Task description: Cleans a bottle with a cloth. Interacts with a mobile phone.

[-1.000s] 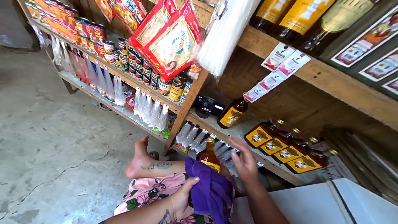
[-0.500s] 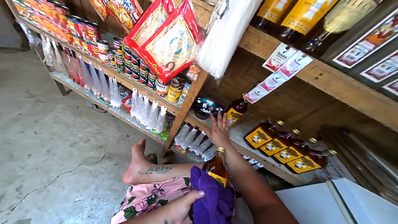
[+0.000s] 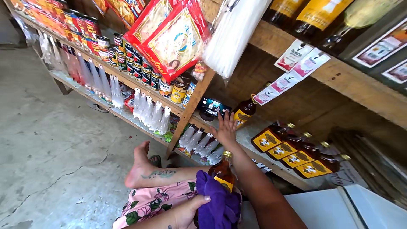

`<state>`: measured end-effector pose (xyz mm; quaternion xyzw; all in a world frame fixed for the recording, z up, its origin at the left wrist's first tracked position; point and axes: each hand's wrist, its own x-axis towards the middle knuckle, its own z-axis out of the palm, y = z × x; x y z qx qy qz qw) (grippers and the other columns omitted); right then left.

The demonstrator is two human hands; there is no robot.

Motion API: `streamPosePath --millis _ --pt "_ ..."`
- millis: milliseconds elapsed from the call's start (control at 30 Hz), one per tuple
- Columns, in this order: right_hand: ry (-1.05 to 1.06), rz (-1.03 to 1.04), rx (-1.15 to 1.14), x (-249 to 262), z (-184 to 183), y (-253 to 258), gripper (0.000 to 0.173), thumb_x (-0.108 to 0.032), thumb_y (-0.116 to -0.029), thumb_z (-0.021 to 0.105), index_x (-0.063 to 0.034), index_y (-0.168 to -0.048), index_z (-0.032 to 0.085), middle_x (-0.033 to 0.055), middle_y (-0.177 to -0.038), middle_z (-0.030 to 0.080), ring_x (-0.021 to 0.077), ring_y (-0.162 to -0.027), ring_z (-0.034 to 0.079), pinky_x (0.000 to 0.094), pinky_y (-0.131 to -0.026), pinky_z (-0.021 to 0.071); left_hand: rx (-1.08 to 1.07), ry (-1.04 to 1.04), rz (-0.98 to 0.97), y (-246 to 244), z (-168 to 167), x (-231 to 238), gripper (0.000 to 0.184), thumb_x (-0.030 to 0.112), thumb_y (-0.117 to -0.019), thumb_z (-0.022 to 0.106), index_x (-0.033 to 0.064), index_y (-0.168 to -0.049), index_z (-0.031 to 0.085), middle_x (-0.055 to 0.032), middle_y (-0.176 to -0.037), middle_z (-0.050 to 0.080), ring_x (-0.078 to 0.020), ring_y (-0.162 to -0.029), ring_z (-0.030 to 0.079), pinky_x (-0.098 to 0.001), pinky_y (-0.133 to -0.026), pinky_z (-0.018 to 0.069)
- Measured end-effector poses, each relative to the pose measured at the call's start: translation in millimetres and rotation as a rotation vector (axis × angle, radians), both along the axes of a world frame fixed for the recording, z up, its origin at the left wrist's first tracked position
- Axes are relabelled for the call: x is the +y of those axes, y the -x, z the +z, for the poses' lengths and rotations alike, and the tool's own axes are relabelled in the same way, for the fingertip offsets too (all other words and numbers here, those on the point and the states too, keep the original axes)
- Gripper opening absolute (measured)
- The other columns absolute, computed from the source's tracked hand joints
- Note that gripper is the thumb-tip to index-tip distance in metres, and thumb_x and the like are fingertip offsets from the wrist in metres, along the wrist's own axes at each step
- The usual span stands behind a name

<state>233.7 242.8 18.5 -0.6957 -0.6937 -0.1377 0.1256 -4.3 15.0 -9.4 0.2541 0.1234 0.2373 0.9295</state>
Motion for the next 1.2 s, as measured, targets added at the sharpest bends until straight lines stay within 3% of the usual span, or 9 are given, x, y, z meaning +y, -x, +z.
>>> streamPosePath --millis 533,700,767,867,933,1000,1033,1100,1200 --pt "-0.038 0.087 0.029 -12.4 6.9 -0.2 0.080 -0.054 -0.0971 0.059 -0.0136 -0.161 0.033 0.0192 -0.170 0.012 0.0434 -0.157 0.002 0.0657 -0.123 0.0029 0.028 0.010 0.006 0.4 3.7 0.2 0.056 0.063 -0.0777 0.075 0.0194 -0.111 0.066 -0.0003 -0.103 0.075 -0.0112 -0.100 0.071 -0.0300 -0.090 0.0586" --pt "-0.134 0.324 0.311 -60.9 21.2 -8.5 0.063 -0.046 -0.1004 0.054 -0.0074 -0.150 0.051 0.0201 -0.165 0.030 0.0475 -0.153 0.021 0.0658 -0.122 0.0167 -0.003 -0.003 0.009 1.2 4.3 -0.5 0.055 0.062 -0.0802 0.074 0.0190 -0.113 0.067 -0.0006 -0.105 0.075 -0.0117 -0.102 0.071 -0.0307 -0.091 0.0587" --pt "-0.085 0.341 0.492 -90.7 36.6 -16.5 0.060 -0.046 -0.1018 0.049 -0.0095 -0.150 0.051 0.0162 -0.165 0.031 0.0410 -0.155 0.019 0.0603 -0.124 0.0180 0.006 -0.005 0.010 0.8 4.8 -1.3 0.054 0.062 -0.0816 0.072 0.0189 -0.113 0.065 -0.0003 -0.104 0.075 -0.0115 -0.101 0.071 -0.0305 -0.091 0.0586" --pt "-0.087 0.488 0.677 -145.6 59.5 -20.6 0.063 -0.046 -0.1026 0.044 -0.0022 -0.147 0.051 0.0196 -0.162 0.036 0.0328 -0.154 0.027 0.0511 -0.125 0.0240 0.019 0.004 0.014 -0.8 6.3 -2.4 0.057 0.064 -0.0786 0.075 0.0194 -0.113 0.066 -0.0001 -0.103 0.075 -0.0110 -0.100 0.072 -0.0298 -0.090 0.0589" --pt "-0.044 0.628 0.651 -187.9 71.3 -11.4 0.067 -0.060 -0.1031 0.039 -0.0100 -0.145 0.053 0.0180 -0.161 0.038 0.0305 -0.153 0.029 0.0514 -0.123 0.0269 0.039 0.010 0.017 -2.3 8.5 -3.5 0.059 0.065 -0.0772 0.075 0.0190 -0.112 0.064 0.0001 -0.102 0.075 -0.0110 -0.098 0.072 -0.0296 -0.088 0.0593" --pt "0.013 0.754 0.557 -224.4 68.3 4.9 0.064 -0.073 -0.0988 0.035 -0.0317 -0.145 0.052 0.0062 -0.164 0.037 0.0277 -0.154 0.027 0.0540 -0.123 0.0267 0.057 0.003 0.036 -4.6 9.4 -5.5 0.061 0.065 -0.0786 0.073 0.0177 -0.115 0.062 -0.0005 -0.102 0.074 -0.0119 -0.098 0.072 -0.0308 -0.087 0.0595" --pt "0.033 0.802 0.502 -239.3 60.6 13.8 0.062 -0.075 -0.0974 0.036 -0.0371 -0.144 0.051 0.0028 -0.165 0.035 0.0284 -0.155 0.024 0.0565 -0.123 0.0252 0.055 -0.008 0.043 -6.1 8.9 -6.3 0.062 0.065 -0.0789 0.073 0.0173 -0.116 0.061 -0.0007 -0.103 0.074 -0.0122 -0.098 0.072 -0.0315 -0.087 0.0595" --pt "0.045 0.864 0.397 -258.7 36.9 28.6 0.059 -0.071 -0.0968 0.044 -0.0386 -0.145 0.048 0.0059 -0.167 0.030 0.0331 -0.156 0.019 0.0630 -0.123 0.0196 0.014 -0.024 0.040 -9.4 5.1 -6.2 0.066 0.069 -0.0741 0.077 0.0177 -0.113 0.065 -0.0014 -0.102 0.074 -0.0128 -0.098 0.072 -0.0322 -0.087 0.0594" --pt "-0.062 0.788 0.282 -266.7 8.5 38.6 0.053 -0.067 -0.0975 0.048 -0.0424 -0.144 0.046 0.0062 -0.167 0.028 0.0326 -0.157 0.016 0.0612 -0.124 0.0182 -0.028 -0.059 0.028 -13.2 2.7 -6.0 0.062 0.071 -0.0744 0.075 0.0195 -0.109 0.068 -0.0004 -0.101 0.074 -0.0109 -0.097 0.071 -0.0302 -0.087 0.0583"
